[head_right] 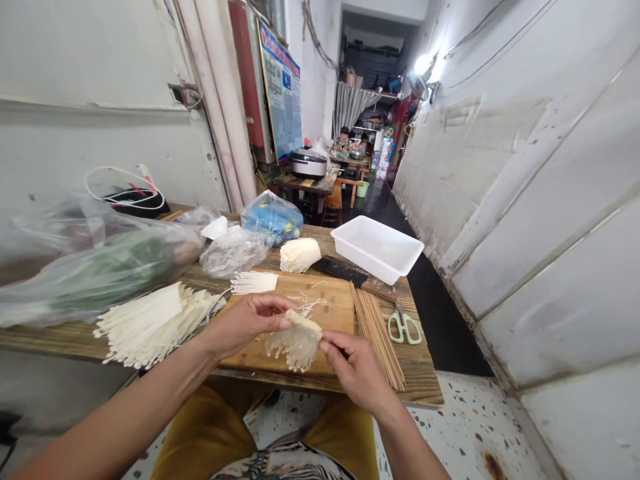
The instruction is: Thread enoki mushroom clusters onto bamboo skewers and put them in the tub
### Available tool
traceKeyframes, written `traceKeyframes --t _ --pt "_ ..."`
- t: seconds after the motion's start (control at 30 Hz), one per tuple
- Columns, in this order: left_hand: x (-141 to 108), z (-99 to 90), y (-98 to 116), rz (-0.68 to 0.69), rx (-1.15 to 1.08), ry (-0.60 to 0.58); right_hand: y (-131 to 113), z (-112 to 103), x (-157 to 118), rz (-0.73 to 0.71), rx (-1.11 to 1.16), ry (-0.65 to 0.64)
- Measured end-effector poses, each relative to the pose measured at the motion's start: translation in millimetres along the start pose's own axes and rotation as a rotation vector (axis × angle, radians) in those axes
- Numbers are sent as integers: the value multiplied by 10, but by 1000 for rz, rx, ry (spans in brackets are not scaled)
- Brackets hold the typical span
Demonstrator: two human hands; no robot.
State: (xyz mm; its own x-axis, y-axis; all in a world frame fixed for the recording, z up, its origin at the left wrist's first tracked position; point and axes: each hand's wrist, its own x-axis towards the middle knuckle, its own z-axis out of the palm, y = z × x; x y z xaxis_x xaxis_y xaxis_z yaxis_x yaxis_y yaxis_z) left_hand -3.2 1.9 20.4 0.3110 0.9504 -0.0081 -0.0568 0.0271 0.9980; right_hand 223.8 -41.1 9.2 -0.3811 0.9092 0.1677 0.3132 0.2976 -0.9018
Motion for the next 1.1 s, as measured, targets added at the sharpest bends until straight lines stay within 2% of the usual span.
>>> traceKeyframes --t 0.1,0.27,0.43,0.53,0.6,0.73,0.93,1.0,1.1 --pt "0 -58 -14 24 7 -25 -7 -15 4 7 57 7" --pt "-16 -79 -12 59 141 83 -26 -25 42 24 100 12" --pt "-17 -23 -22 30 159 35 -23 35 131 73 147 0" --pt "19 -67 -83 16 135 31 11 36 184 83 227 22" --pt "42 -144 -151 14 228 84 46 -3 217 98 272 85" --pt "51 -355 -356 57 611 216 115 -145 288 134 322 222" --pt "-17 -634 -738 65 1002 185 164 -279 384 164 362 326" --pt "-48 -746 -875 114 1089 216 174 -308 403 168 357 354" --pt "-76 -941 -1078 196 1112 341 194 -395 423 155 311 395"
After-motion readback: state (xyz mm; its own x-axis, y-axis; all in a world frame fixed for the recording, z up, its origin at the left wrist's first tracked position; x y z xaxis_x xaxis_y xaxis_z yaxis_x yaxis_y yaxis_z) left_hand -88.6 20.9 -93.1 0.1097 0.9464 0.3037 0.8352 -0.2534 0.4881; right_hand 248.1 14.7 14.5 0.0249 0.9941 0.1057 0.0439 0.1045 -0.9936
